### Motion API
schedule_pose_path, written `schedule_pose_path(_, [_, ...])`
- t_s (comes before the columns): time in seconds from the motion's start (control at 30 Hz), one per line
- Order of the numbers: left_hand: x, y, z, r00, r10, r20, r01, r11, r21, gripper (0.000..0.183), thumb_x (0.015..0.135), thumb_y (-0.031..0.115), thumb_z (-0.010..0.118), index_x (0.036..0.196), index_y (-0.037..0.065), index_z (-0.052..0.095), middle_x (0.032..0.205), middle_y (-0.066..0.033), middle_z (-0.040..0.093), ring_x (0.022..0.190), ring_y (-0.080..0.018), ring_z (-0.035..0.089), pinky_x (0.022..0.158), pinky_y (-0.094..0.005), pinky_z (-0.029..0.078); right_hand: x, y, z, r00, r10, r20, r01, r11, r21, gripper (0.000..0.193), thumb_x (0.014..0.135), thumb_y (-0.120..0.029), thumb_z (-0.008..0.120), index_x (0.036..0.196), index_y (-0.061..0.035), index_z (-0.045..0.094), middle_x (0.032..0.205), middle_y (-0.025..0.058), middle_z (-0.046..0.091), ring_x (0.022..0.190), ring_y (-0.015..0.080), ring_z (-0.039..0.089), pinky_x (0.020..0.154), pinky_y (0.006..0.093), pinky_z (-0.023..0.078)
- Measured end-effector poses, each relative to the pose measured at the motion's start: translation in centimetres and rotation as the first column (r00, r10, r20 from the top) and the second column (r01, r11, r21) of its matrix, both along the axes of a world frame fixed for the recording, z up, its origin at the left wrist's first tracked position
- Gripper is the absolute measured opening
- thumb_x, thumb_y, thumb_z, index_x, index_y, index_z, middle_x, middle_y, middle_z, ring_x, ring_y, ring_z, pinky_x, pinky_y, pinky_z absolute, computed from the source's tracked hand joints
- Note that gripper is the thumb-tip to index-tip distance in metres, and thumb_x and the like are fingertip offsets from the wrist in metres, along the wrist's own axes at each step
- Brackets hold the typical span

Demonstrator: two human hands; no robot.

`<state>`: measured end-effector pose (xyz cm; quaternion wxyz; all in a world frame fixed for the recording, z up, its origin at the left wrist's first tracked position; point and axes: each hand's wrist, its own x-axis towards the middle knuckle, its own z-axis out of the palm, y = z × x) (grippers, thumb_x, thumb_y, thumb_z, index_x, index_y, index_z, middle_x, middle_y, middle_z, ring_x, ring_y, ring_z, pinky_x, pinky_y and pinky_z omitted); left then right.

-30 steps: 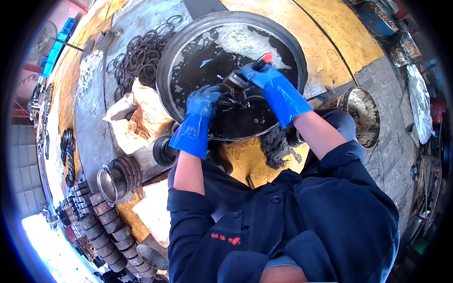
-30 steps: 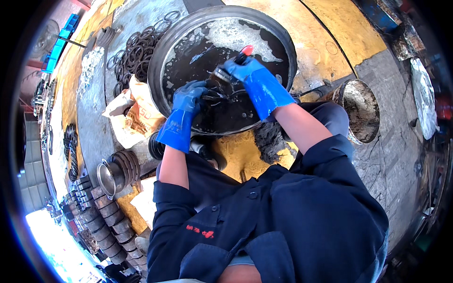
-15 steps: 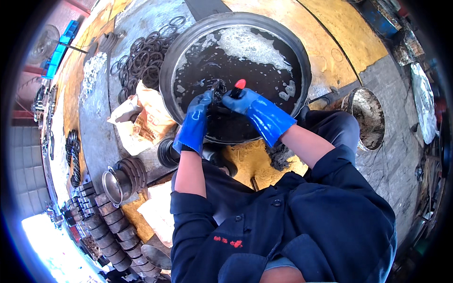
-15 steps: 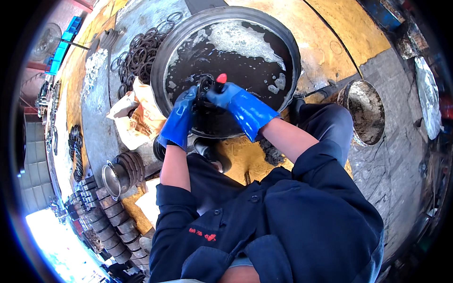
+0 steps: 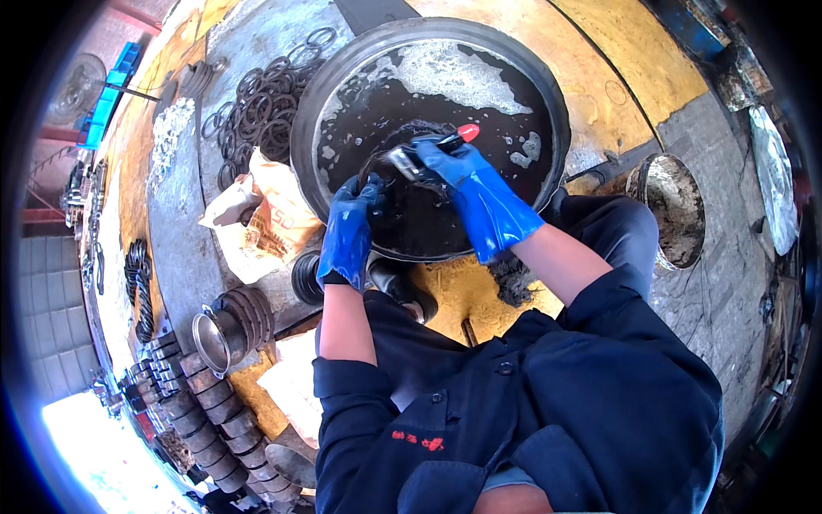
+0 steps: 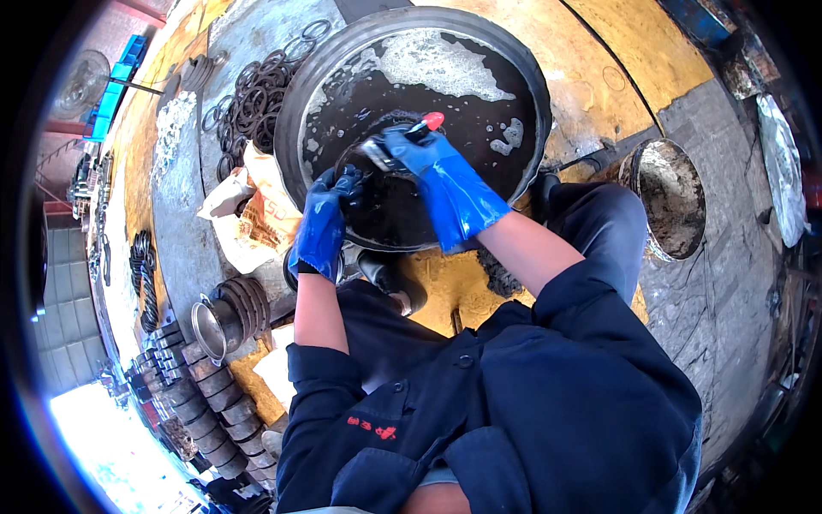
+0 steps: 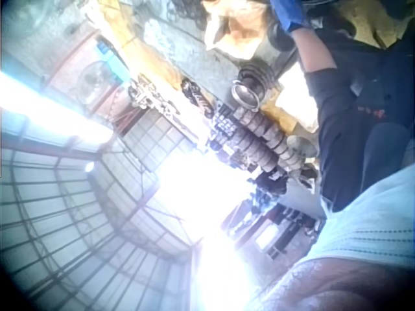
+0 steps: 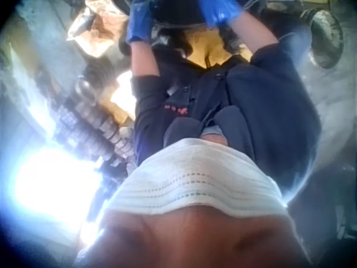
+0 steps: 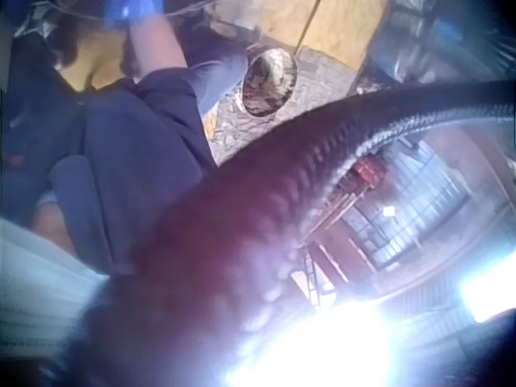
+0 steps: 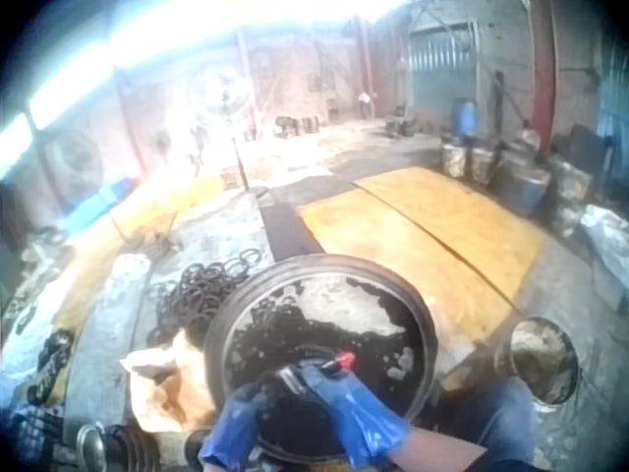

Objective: The person is using a brush to scrub a circular metal part inside a bucket containing dark liquid, rotating the part to clean different sections.

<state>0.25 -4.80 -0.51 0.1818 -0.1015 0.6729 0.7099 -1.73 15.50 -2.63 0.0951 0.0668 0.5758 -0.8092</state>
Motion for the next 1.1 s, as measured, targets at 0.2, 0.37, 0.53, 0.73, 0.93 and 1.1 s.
schedule_pose_path(0.2, [0.5, 0.5, 1.3, 0.972, -0.052, -0.229, 0.054, 0.999, 0.0, 0.028, 0.094, 0.013, 0.063, 0.118, -0.001, 0.066, 0.102, -0.0065, 0.071, 0.09, -0.0151, 0.065, 0.083, -0.027, 0.052, -0.6, -2.5, 1.4, 0.966, 0.088, -0.245, -0.047, 0.985, 0.168, 0.026, 0.095, -0.024, 0.064, 0.112, -0.0044, 0.069, 0.097, 0.0032, 0.072, 0.089, 0.01, 0.065, 0.084, 0.0275, 0.051])
schedule_pose_path(0.37, [0.8, 0.5, 2.1, 0.994, 0.044, -0.096, -0.033, 0.993, 0.11, 0.032, 0.095, 0.013, 0.063, 0.123, -0.001, 0.063, 0.112, -0.0089, 0.07, 0.099, -0.0156, 0.065, 0.09, -0.0281, 0.05, -1.2, 0.2, 1.1, 0.994, -0.107, 0.02, 0.109, 0.976, -0.191, 0.023, 0.095, -0.023, 0.061, 0.101, -0.0025, 0.07, 0.088, 0.0052, 0.071, 0.077, 0.0136, 0.065, 0.073, 0.0283, 0.052])
schedule_pose_path(0.53, [0.2, -0.6, -0.7, 0.994, 0.093, -0.064, -0.076, 0.97, 0.229, 0.029, 0.097, 0.012, 0.059, 0.122, -0.001, 0.062, 0.111, -0.0093, 0.069, 0.098, -0.0153, 0.065, 0.09, -0.0274, 0.051, -0.7, 1.1, 0.3, 0.954, -0.196, 0.228, 0.123, 0.946, 0.3, 0.029, 0.092, -0.027, 0.061, 0.099, 0.0, 0.07, 0.085, 0.0076, 0.07, 0.073, 0.0171, 0.064, 0.068, 0.0314, 0.05])
schedule_pose_path(0.73, [1.1, 1.1, 0.5, 0.996, 0.065, 0.065, -0.078, 0.969, 0.233, 0.035, 0.096, 0.011, 0.054, 0.128, -0.001, 0.058, 0.112, -0.0091, 0.068, 0.101, -0.0171, 0.065, 0.092, -0.029, 0.052, -2.2, 1.0, -2.5, 0.969, -0.195, 0.151, 0.179, 0.977, 0.113, 0.028, 0.092, -0.028, 0.062, 0.106, -0.0055, 0.072, 0.088, 0.0058, 0.071, 0.077, 0.0121, 0.062, 0.07, 0.0283, 0.05])
schedule_pose_path(0.93, [1.5, -0.7, -1.6, 0.805, -0.397, -0.442, -0.053, 0.693, -0.719, 0.039, 0.091, 0.004, 0.055, 0.13, 0.003, 0.057, 0.115, -0.0121, 0.067, 0.104, -0.0212, 0.065, 0.093, -0.0292, 0.051, -0.6, -1.6, 1.1, 0.943, 0.003, 0.332, 0.075, 0.973, -0.22, 0.025, 0.097, -0.028, 0.059, 0.108, -0.0088, 0.07, 0.098, 0.0031, 0.068, 0.083, 0.0131, 0.064, 0.076, 0.027, 0.053])
schedule_pose_path(1.1, [1.8, -1.9, -2.7, 0.686, -0.561, -0.463, -0.175, 0.491, -0.854, 0.04, 0.088, 0.001, 0.056, 0.128, 0.004, 0.058, 0.112, -0.016, 0.068, 0.104, -0.0251, 0.066, 0.091, -0.0294, 0.052, 4.0, -1.7, 1.8, 0.95, 0.126, 0.284, -0.09, 0.986, -0.138, 0.027, 0.093, -0.029, 0.061, 0.093, -0.0045, 0.071, 0.087, 0.003, 0.067, 0.075, 0.0115, 0.061, 0.07, 0.0277, 0.049])
